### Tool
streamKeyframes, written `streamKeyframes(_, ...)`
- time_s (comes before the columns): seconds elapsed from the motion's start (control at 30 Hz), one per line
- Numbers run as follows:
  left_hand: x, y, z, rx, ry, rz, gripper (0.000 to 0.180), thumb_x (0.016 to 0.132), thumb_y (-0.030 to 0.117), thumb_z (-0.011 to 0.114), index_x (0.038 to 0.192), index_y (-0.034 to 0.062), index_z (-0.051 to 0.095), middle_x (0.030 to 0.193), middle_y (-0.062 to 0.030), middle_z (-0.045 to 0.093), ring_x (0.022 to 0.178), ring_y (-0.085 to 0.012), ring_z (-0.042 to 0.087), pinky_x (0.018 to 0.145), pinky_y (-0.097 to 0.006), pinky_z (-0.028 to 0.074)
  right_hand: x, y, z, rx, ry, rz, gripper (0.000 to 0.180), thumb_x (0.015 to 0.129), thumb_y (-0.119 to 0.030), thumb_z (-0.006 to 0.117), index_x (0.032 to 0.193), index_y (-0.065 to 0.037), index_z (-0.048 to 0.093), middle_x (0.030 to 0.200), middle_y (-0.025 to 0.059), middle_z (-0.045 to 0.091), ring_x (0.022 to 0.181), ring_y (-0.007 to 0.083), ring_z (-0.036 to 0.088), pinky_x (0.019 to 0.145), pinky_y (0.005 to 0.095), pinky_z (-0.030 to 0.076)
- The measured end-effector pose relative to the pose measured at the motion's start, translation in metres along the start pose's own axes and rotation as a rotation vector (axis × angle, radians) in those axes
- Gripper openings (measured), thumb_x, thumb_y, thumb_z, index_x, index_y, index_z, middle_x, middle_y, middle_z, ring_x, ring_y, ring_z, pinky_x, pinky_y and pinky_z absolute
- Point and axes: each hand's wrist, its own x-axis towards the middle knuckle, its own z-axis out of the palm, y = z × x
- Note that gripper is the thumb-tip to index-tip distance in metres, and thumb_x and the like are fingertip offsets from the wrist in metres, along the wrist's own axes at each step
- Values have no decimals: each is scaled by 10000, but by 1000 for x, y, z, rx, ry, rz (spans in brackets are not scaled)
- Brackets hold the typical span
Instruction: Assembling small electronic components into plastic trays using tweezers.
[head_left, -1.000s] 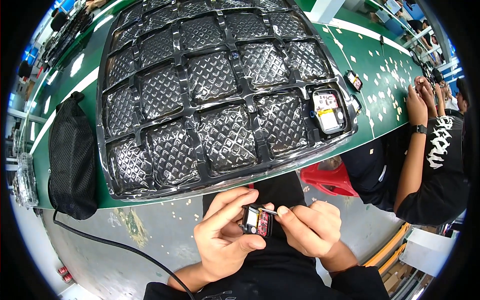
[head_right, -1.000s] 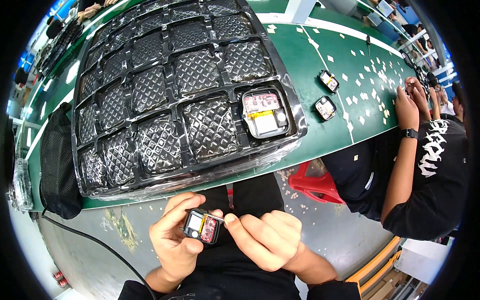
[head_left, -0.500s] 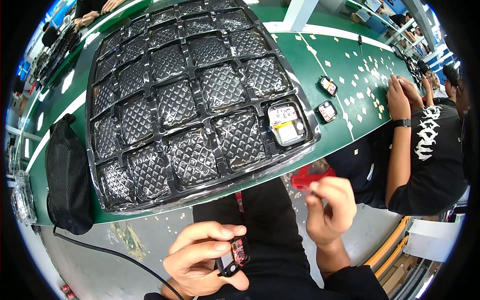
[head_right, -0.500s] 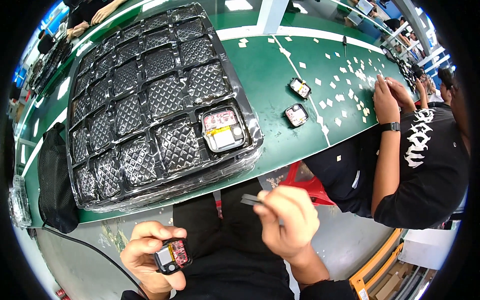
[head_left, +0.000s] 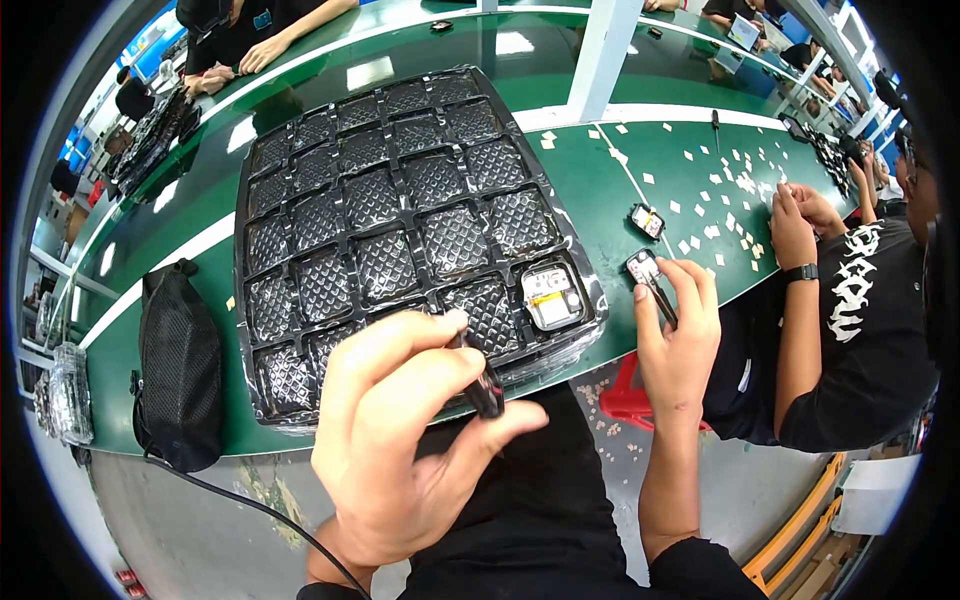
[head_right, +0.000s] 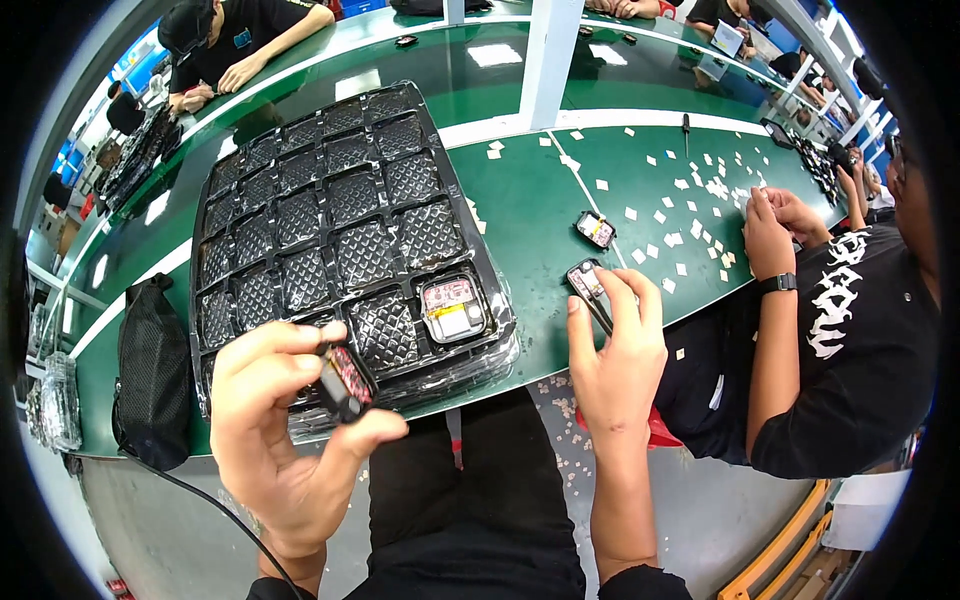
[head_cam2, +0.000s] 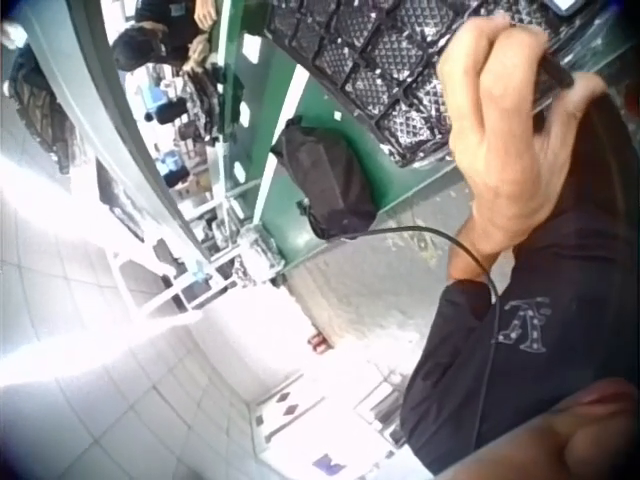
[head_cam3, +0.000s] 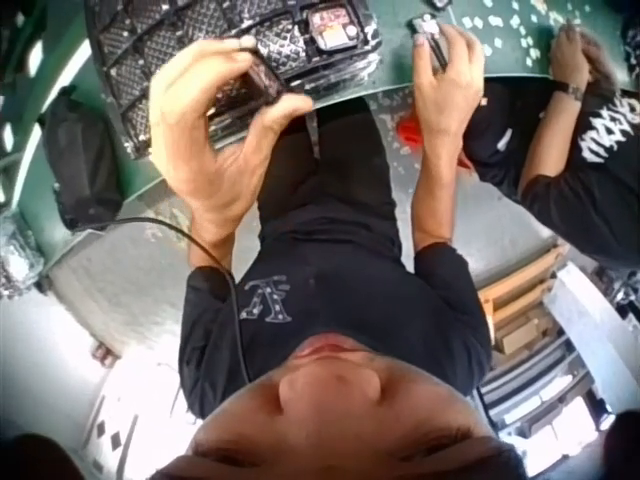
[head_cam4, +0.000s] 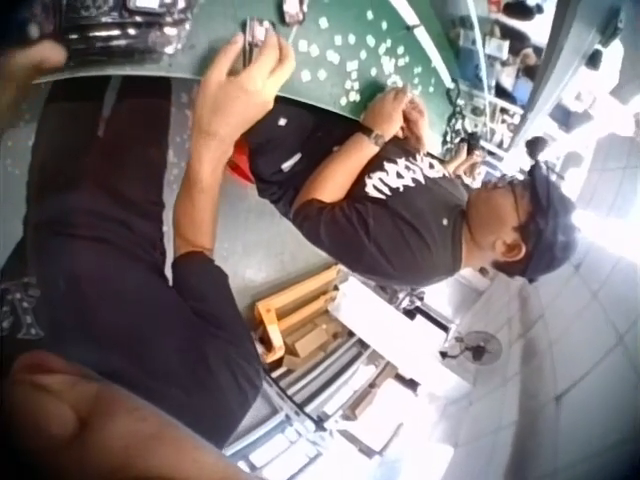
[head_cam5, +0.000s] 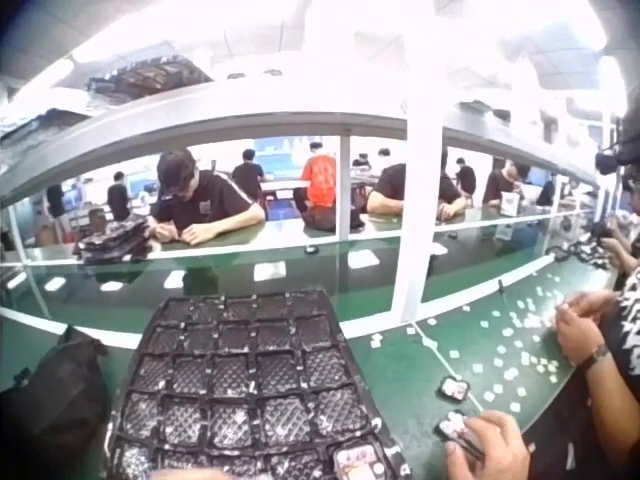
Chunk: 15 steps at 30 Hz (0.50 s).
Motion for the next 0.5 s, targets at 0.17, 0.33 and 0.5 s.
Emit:
streamKeyframes(0.17, 17, 0, 21, 243, -77, -7, 308, 706, 115, 890, 909, 38, 670, 1031, -118, 587, 832, -272, 638, 686, -360, 541, 5, 24, 12, -124, -11, -31, 266, 908, -190, 738, 1114, -27, 700, 1214, 141, 655, 905, 346, 726, 754, 428, 571)
streamKeyframes(0.33, 15, -3, 23, 365, -71, 7, 313, 696, 166, 890, 896, 44, 682, 950, -100, 564, 752, -254, 594, 648, -377, 505, 3, 28, 14, -100, -28, -37, 228, 904, -191, 738, 1077, -46, 713, 1159, 104, 682, 896, 322, 731, 745, 412, 574)
streamKeyframes(0.5, 10, -1, 18, 402, -203, 3, 386, 657, 194, 921, 928, 8, 720, 1003, -110, 618, 897, -292, 655, 770, -386, 556, 4, 28, 14, -93, -52, -20, 230, 900, -195, 741, 1074, -46, 715, 1176, 102, 675, 882, 308, 737, 737, 410, 574)
